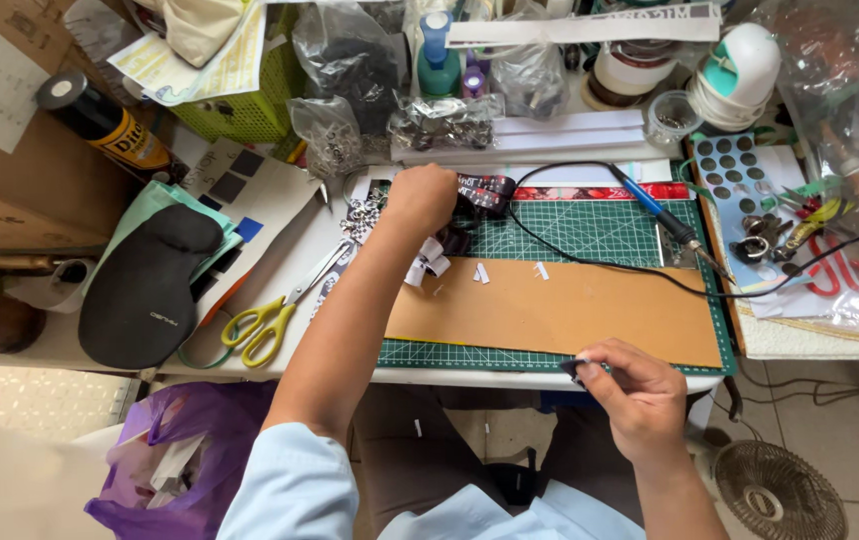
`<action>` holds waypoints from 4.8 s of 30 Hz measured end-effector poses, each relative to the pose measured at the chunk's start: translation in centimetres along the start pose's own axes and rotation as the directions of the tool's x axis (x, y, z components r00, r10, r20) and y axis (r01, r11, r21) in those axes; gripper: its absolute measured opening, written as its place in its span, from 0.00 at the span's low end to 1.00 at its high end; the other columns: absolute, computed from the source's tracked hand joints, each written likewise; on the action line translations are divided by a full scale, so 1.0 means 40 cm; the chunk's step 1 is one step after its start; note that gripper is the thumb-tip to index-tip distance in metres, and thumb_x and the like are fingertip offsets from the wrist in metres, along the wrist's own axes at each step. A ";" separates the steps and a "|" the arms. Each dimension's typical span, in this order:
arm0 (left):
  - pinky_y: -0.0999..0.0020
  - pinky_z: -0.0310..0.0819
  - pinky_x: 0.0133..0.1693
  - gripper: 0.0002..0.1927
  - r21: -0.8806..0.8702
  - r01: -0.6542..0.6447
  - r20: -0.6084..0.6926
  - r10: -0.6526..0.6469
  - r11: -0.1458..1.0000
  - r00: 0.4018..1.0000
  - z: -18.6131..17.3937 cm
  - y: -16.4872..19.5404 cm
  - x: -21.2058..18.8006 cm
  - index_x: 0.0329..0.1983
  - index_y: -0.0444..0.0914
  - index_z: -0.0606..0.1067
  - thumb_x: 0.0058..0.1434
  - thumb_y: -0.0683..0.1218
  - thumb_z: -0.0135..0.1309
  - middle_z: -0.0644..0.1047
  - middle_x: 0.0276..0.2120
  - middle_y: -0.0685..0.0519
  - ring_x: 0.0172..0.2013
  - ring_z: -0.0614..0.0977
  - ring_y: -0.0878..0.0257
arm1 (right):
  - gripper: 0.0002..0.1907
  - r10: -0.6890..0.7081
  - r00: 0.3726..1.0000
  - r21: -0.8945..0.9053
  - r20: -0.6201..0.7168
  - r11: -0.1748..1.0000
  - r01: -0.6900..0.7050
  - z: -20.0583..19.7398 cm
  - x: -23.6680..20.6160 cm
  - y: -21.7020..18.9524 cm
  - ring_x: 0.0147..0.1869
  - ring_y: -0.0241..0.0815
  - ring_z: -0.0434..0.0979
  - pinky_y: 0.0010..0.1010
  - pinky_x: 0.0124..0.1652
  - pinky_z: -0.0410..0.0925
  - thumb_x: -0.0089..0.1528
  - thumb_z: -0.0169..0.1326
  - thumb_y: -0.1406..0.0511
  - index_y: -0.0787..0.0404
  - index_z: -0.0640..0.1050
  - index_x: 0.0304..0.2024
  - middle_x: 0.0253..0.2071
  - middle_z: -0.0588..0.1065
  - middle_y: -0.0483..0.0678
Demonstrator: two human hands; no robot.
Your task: The person assembles a keychain by folding a printed ribbon, inserting a metal clasp, and sealing the folded end with a soldering iron. They trim excess ribbon with scissors and repeat the sealing process to secure the clasp.
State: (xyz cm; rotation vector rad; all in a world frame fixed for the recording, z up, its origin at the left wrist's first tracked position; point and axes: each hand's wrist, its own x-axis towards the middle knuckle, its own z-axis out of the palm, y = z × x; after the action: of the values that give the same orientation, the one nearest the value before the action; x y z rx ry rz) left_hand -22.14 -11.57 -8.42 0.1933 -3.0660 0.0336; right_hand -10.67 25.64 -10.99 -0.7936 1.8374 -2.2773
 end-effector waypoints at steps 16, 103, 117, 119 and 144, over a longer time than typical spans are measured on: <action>0.50 0.79 0.39 0.05 -0.056 0.131 -0.070 -0.135 0.990 0.988 0.078 0.023 -0.028 0.33 0.37 0.82 0.54 0.40 0.58 0.81 0.37 0.38 0.38 0.84 0.42 | 0.06 0.487 0.855 0.558 -0.179 0.766 -0.319 -0.037 0.065 0.069 0.38 0.37 0.76 0.33 0.35 0.71 0.64 0.57 0.68 0.62 0.78 0.43 0.36 0.76 0.45; 0.46 0.68 0.48 0.07 -0.105 0.235 0.086 -0.227 0.966 0.970 0.017 -0.063 -0.090 0.32 0.39 0.82 0.54 0.46 0.58 0.82 0.36 0.46 0.43 0.82 0.46 | 0.06 0.417 0.887 0.649 -0.200 0.734 -0.199 -0.067 0.026 0.061 0.39 0.40 0.77 0.32 0.41 0.68 0.68 0.54 0.69 0.63 0.79 0.47 0.40 0.79 0.49; 0.68 0.81 0.41 0.17 -0.902 -0.034 -0.138 -0.214 0.431 0.967 -0.064 -0.110 -0.156 0.54 0.36 0.74 0.63 0.42 0.57 0.84 0.38 0.49 0.38 0.86 0.63 | 0.08 0.379 0.895 0.569 -0.234 0.800 -0.190 -0.055 0.027 0.058 0.39 0.38 0.77 0.27 0.43 0.70 0.67 0.54 0.71 0.67 0.78 0.48 0.40 0.78 0.50; 0.72 0.80 0.42 0.17 -0.974 -0.133 -0.152 -0.092 0.184 0.984 -0.101 -0.086 -0.193 0.58 0.36 0.73 0.65 0.40 0.56 0.83 0.38 0.52 0.39 0.85 0.67 | 0.08 0.378 0.892 0.518 -0.247 0.830 -0.208 -0.042 0.034 0.046 0.38 0.38 0.78 0.27 0.39 0.70 0.66 0.55 0.72 0.67 0.79 0.48 0.39 0.79 0.50; 0.67 0.82 0.40 0.12 -0.663 -0.600 -0.690 -0.054 0.448 0.722 -0.223 0.386 -0.555 0.47 0.35 0.78 0.61 0.34 0.64 0.81 0.44 0.46 0.40 0.86 0.54 | 0.08 -0.507 0.861 -0.553 -0.035 0.728 0.406 0.155 0.040 -0.146 0.41 0.42 0.81 0.28 0.39 0.72 0.61 0.60 0.77 0.68 0.78 0.43 0.39 0.80 0.52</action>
State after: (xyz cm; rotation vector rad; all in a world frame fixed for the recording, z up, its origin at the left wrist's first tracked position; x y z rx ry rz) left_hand -1.49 6.75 -1.36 -0.3692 -2.0054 -1.1686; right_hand -7.81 21.08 -4.17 -1.2830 2.6849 -2.1503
